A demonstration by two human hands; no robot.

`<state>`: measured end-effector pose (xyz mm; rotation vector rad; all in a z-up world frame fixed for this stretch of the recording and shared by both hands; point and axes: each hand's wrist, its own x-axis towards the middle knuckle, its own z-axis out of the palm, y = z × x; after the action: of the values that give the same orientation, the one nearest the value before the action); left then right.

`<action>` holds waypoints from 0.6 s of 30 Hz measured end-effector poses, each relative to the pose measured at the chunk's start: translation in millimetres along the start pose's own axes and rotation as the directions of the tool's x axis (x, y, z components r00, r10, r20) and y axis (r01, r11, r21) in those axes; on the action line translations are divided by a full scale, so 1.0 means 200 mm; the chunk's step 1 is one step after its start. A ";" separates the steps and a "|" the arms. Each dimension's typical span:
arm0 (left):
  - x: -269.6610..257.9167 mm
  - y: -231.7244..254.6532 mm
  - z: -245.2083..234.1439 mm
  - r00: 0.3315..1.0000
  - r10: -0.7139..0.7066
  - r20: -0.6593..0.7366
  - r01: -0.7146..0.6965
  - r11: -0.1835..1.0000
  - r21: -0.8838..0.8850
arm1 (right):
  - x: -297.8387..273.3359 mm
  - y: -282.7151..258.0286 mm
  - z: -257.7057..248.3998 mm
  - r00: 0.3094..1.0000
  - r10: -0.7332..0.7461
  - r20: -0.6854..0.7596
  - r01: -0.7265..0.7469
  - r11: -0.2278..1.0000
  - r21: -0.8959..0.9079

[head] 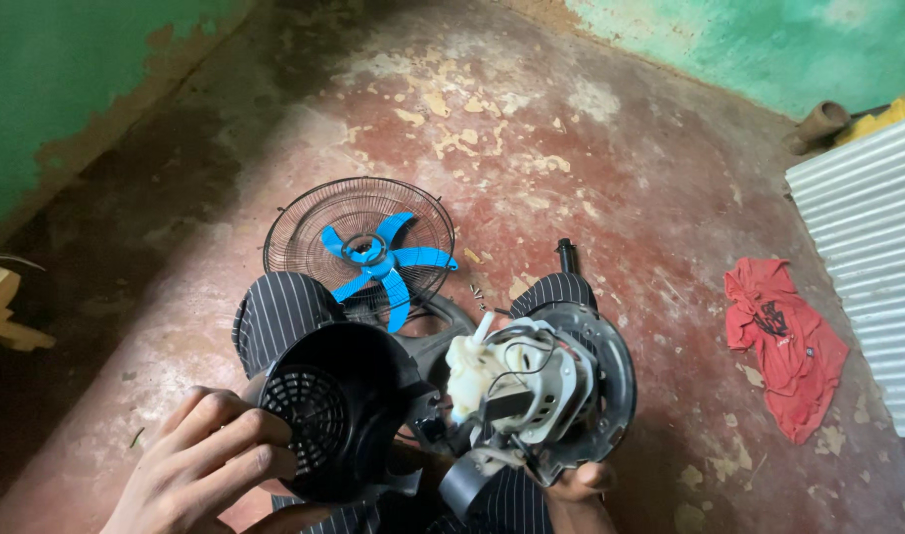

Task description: The person disassembles a fan motor housing using a screwdriver, removes the internal components, and then reassembles the housing. The person handles the motor casing, internal rotor, and screws while seated on the floor.

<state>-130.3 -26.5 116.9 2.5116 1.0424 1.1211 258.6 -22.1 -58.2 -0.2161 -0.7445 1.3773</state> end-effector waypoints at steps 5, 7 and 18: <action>-0.02 -0.02 -0.01 1.000 0.009 -0.013 -0.010 1.000 -0.024 | 0.04 0.01 0.11 0.993 0.106 -0.055 -0.108 0.994 -0.020; -0.04 0.00 0.00 0.998 -0.062 0.004 0.062 0.998 -0.011 | 0.05 0.01 0.15 0.989 0.126 -0.083 -0.130 0.990 -0.048; -0.11 -0.05 0.02 0.999 -0.049 -0.004 0.049 0.998 0.039 | -0.03 0.05 0.00 0.997 0.070 0.029 -0.061 0.967 -0.249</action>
<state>-142.1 -34.5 97.1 2.5000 1.1307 1.1022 250.8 -25.5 -66.0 -0.4156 -0.9492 1.3520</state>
